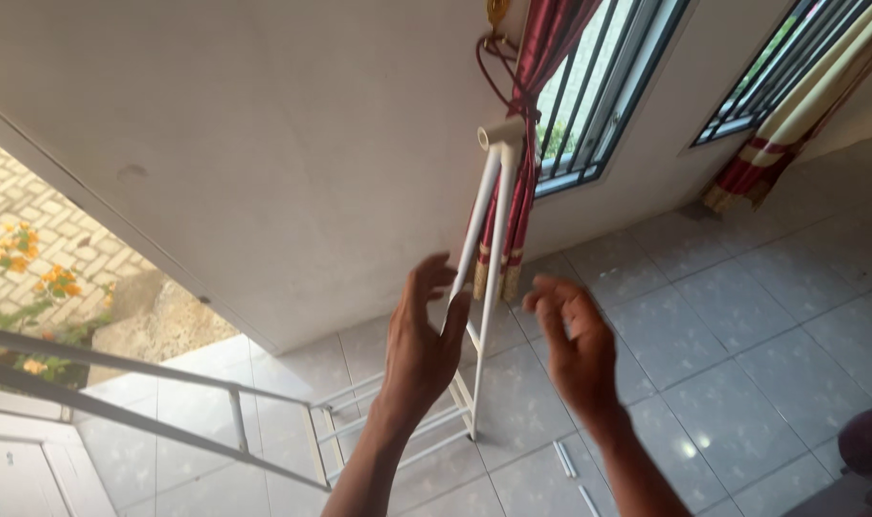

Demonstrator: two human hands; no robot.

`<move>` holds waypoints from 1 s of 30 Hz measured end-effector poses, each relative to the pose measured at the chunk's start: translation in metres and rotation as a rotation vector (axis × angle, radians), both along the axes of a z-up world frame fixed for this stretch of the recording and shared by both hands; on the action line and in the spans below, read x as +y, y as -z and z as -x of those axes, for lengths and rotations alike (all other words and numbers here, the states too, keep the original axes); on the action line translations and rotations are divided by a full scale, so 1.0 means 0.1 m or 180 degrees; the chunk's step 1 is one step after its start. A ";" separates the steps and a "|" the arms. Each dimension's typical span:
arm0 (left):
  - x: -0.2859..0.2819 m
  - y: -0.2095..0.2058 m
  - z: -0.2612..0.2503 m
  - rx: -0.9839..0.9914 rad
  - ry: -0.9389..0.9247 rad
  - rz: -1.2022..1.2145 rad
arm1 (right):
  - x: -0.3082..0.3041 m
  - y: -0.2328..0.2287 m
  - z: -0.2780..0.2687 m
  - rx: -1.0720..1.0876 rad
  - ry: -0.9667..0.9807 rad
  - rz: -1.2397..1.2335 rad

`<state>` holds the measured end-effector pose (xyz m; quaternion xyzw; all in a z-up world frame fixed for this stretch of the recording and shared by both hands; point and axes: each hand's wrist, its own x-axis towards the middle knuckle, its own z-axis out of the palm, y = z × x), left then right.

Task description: The person disassembles a white metal clothes drying rack by hand, removing multiple horizontal and vertical poles and plastic connectors. The parts are placed on the tiled floor as the rack is taken apart.

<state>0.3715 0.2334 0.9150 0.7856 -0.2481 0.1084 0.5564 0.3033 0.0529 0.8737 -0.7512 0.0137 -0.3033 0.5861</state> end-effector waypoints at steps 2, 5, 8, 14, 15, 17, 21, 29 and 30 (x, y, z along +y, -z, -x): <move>-0.10 -0.17 -0.19 -0.0122 0.0061 0.0033 | -0.07 -0.25 -0.19 -0.0219 -0.0024 0.0045; -0.34 -0.29 -0.43 -0.0054 0.0243 0.0285 | -0.18 -0.55 -0.48 -0.0431 -0.0024 0.0185; -0.52 -0.32 -0.69 0.0013 0.0495 0.0558 | -0.24 -0.76 -0.74 -0.0636 -0.0226 0.0292; -0.77 -0.23 -1.11 -0.0078 0.0707 0.0441 | -0.32 -0.95 -1.19 -0.0643 -0.0237 0.0839; -0.81 -0.20 -1.17 -0.0087 0.0756 0.0398 | -0.35 -0.97 -1.26 -0.0688 -0.0227 0.0947; -0.87 -0.12 -1.26 0.0237 0.0646 0.0248 | -0.39 -0.98 -1.35 -0.0754 -0.0213 0.1150; -0.96 0.06 -1.36 -0.0015 0.0976 0.0812 | -0.41 -0.94 -1.50 -0.0577 -0.0692 0.0853; -1.19 0.30 -1.42 -0.0088 0.0716 0.1070 | -0.24 -0.79 -1.63 -0.0432 -0.0053 0.0946; -1.21 0.32 -1.44 -0.0126 0.0639 0.1058 | -0.24 -0.78 -1.65 -0.0519 -0.0099 0.0940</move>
